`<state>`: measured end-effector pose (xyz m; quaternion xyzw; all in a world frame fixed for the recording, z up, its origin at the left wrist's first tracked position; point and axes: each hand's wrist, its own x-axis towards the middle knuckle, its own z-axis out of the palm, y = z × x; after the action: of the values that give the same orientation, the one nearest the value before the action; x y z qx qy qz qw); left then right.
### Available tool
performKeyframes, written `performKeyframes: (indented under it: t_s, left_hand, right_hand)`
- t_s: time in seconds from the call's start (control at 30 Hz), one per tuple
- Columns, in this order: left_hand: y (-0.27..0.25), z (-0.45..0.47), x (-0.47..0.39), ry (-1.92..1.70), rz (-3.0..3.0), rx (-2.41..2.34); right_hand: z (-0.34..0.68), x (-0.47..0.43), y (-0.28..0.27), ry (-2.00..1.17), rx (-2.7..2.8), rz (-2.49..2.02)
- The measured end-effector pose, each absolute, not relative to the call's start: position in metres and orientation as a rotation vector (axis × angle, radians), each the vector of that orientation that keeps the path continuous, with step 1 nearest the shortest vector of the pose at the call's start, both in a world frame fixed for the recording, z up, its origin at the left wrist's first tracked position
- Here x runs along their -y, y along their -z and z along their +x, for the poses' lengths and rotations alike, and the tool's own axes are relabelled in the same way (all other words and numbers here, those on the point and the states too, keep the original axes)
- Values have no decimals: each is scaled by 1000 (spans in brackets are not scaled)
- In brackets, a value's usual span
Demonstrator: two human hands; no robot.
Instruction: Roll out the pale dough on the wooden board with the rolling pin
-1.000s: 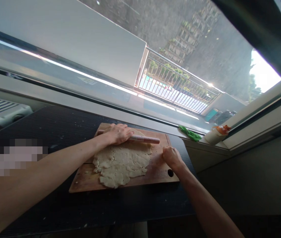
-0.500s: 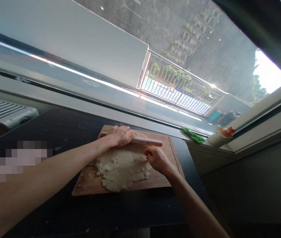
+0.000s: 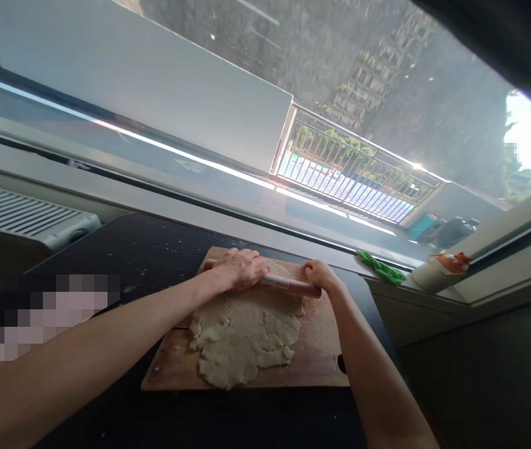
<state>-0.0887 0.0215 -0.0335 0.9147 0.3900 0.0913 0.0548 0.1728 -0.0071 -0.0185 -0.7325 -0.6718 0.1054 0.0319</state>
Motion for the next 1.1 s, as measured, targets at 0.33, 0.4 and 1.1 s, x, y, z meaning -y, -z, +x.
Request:
performKeyframes:
  t_s: [0.33,0.4,1.1]
  left_hand:
    - [29,-115,23,-202,2835,-1045]
    - [35,-129,43,-240,2838,-1052]
    - [34,-94,-30,-147,2809,-1255]
  right_hand:
    - [106,124,27,-65,2050,-1921]
    - [91,153,36,-114,2125,-1868]
    - [102,42,33,-134,1978,-2162]
